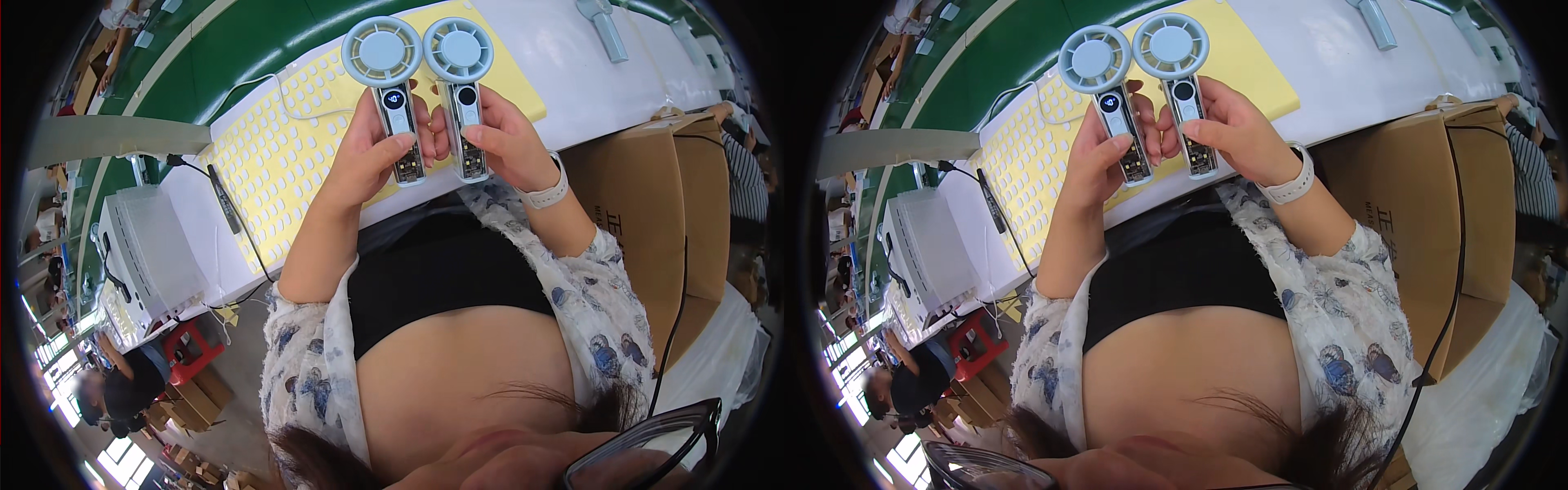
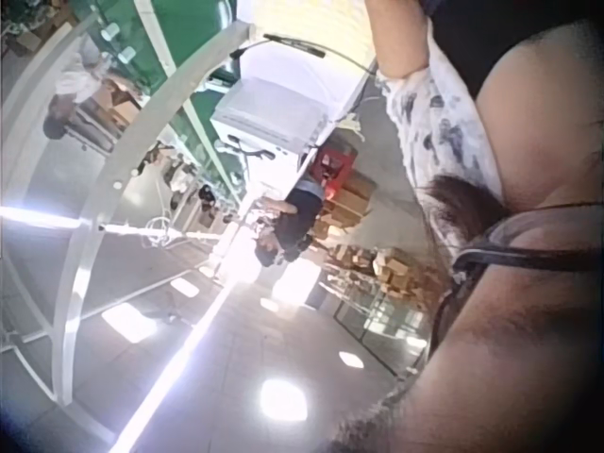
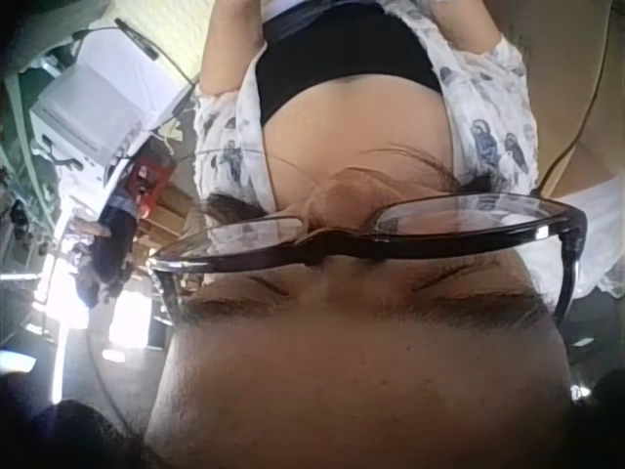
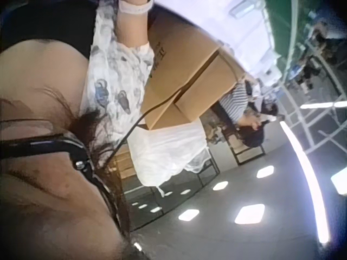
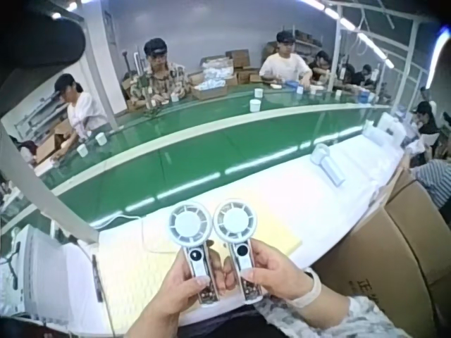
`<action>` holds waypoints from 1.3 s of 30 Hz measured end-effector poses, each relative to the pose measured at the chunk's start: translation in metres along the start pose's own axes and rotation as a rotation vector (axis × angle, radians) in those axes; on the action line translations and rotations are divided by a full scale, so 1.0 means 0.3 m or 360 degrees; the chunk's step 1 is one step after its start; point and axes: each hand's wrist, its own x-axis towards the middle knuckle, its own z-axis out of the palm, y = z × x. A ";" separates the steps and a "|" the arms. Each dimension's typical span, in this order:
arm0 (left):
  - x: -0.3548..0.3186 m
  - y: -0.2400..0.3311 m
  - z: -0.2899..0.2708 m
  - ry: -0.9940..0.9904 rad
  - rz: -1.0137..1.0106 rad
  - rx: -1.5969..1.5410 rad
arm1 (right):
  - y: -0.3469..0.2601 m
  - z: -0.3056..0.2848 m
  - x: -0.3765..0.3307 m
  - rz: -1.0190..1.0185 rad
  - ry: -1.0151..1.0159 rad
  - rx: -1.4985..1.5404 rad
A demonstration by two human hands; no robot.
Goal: Assembling and inspecting handheld electric fans at a manual assembly station.
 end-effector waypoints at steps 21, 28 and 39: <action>0.004 0.001 0.003 -0.0053 0.0014 0.0063 | 0.000 0.002 -0.002 0.0012 0.0023 0.0017; 0.001 -0.002 0.013 -0.0062 0.0067 0.0091 | 0.009 0.009 -0.006 -0.0108 0.0008 -0.0017; 0.009 -0.014 -0.002 0.0120 0.0108 -0.0029 | -0.010 0.002 -0.003 -0.0099 -0.0037 -0.0125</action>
